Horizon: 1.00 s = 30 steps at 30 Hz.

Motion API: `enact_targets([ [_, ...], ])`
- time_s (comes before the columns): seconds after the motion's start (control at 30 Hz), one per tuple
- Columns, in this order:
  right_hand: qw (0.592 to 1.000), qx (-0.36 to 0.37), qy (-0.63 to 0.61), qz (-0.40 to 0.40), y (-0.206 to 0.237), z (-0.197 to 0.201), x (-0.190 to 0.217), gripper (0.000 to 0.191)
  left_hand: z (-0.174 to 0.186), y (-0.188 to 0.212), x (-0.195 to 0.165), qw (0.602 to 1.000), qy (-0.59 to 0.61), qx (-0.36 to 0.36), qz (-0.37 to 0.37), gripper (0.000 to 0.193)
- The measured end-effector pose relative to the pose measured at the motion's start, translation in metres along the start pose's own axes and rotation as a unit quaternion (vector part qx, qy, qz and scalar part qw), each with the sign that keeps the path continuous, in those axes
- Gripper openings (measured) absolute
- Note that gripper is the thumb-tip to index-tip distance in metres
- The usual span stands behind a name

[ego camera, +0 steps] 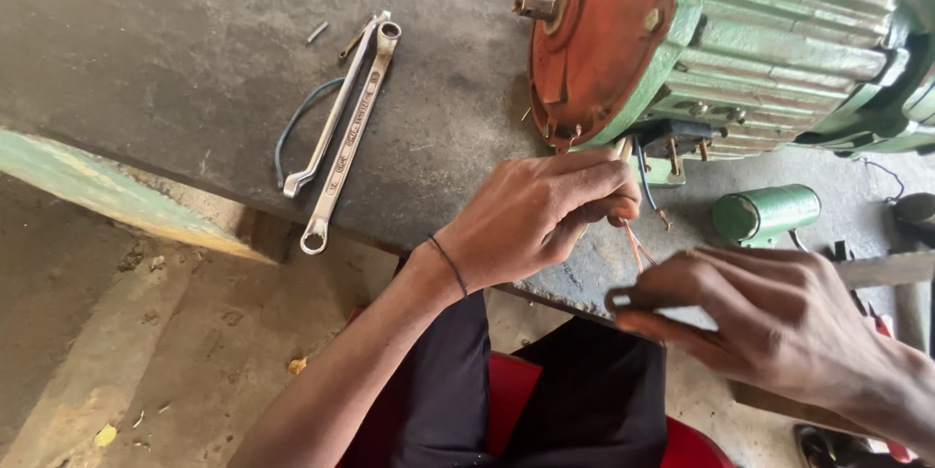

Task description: The person works on a green electric motor, using a screwdriver to tighten terminal screws and connecting wires. They strip wire ends with pliers, insert wires into terminals, and secure a cylindrical component to the motor housing.

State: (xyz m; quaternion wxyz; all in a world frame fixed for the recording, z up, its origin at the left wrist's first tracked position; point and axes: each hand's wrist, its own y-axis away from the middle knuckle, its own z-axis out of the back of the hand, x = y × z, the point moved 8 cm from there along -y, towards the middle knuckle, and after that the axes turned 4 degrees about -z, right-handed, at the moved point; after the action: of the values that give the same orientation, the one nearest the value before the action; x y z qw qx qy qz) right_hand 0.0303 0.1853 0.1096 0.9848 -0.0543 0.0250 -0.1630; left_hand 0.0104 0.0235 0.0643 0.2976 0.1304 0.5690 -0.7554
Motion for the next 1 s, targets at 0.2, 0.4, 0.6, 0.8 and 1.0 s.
enact_targets([
  [0.2,0.991,-0.131,0.032,0.017,-0.001,-0.002,-0.007,0.038,0.002,-0.003,-0.001,0.999,-0.007,0.021,0.028,0.024],
  [0.4,0.967,0.124,0.217,-0.050,0.034,-0.036,-0.005,0.040,-0.006,-0.002,0.007,0.995,0.032,0.062,0.069,0.014],
  [0.6,0.968,-0.209,0.076,-0.115,0.026,0.043,0.016,0.069,0.009,-0.007,-0.009,1.000,0.021,-0.003,0.016,0.015],
  [0.8,0.964,-0.228,0.131,0.027,-0.004,0.001,0.002,0.045,0.003,-0.005,0.002,0.991,0.025,0.050,0.121,0.003],
  [1.0,0.955,-0.278,0.101,-0.009,0.016,0.022,0.068,0.040,0.014,-0.008,-0.015,0.997,0.073,-0.006,0.006,0.019],
])
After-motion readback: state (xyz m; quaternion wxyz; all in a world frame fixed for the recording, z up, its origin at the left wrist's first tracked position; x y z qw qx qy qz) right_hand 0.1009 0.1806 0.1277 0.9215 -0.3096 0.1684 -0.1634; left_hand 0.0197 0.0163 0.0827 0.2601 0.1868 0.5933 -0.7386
